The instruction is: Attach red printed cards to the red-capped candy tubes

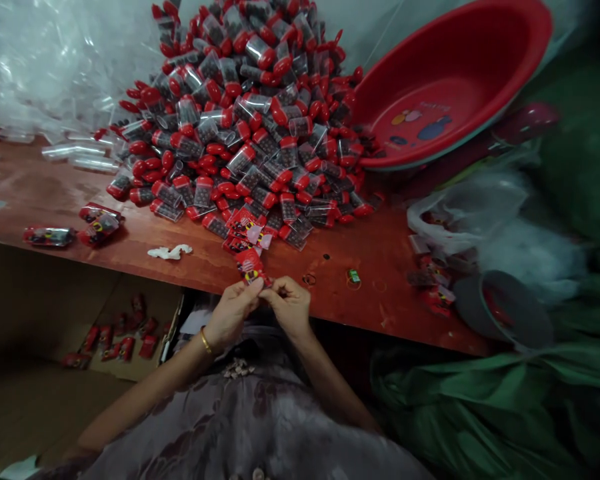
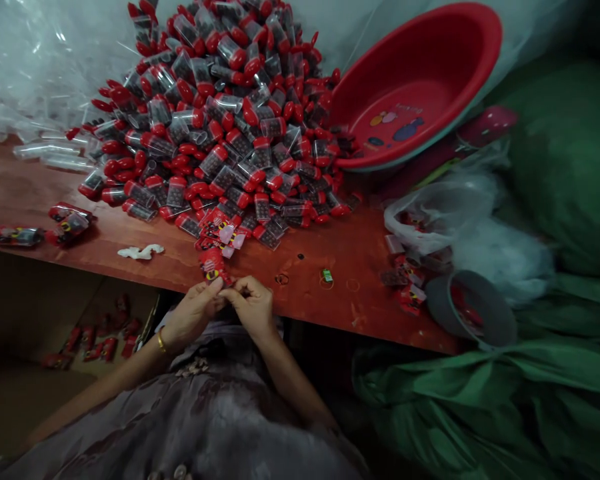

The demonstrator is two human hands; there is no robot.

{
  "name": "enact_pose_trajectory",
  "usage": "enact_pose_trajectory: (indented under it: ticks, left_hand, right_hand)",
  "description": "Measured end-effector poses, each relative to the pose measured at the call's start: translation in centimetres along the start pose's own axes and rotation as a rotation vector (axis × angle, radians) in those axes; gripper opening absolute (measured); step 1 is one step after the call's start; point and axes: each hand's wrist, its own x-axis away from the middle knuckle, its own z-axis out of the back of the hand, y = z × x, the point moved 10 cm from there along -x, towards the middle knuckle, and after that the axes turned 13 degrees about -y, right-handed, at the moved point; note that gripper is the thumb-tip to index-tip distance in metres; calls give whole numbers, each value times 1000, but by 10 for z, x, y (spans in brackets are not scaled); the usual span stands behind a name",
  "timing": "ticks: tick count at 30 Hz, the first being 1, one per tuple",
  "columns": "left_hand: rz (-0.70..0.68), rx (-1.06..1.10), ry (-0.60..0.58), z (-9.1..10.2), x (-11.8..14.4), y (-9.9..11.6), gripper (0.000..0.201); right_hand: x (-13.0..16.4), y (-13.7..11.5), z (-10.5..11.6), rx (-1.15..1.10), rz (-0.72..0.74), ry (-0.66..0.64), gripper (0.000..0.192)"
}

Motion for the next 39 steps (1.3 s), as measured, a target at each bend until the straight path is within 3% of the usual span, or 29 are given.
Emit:
enact_pose_trajectory:
  ticks: [3,5,9,11,12,14,16,19,23,25,28,30,35,39]
  left_hand:
    - [104,77,36,17,20,-4,38]
    - [147,91,120,39,40,-1,37]
    - [46,128,547,125,100,25,15]
    - [-19,194,772,168,135,33,22]
    - [-70,232,843,183,149,37,28]
    - [-70,266,869,196,163,35,38]
    - [-14,193,835,188,163,32,36]
    - [-36,-227,729,143,132,54,24]
    - [-326,-1129,433,42,38,112,35]
    - [-384,-1483,392,15,-8,122,42]
    - [-288,-1791,420,14,-60,121,39]
    - [-224,-1881,403,18,-76,115,33]
    - [-204,-1910,408,20,-74,111,28]
    - [-264,-1913,432,17,-67,111,37]
  right_hand:
    - [-6,-11,-16,218,89,-77,28]
    - [-12,-23,-19,425,167,-112,21]
    - [-39,-31,14,868,170,11,35]
    - [-54,-20,32,1029,82,40,41]
    - [-58,-14,38,1089,53,39,42]
    - [-58,-6,41,1169,38,42,41]
    - [-48,-3,39,1196,68,75,36]
    - [-27,-6,36,1175,131,158,30]
    - [-16,-8,40,1125,165,227,31]
    - [-17,-8,43,1104,168,237,32]
    - [-18,-8,45,1083,187,241,30]
    - [-17,-9,44,1075,197,239,28]
    - [-18,-17,40,1070,205,226,24]
    - [-38,-36,27,1067,211,178,27]
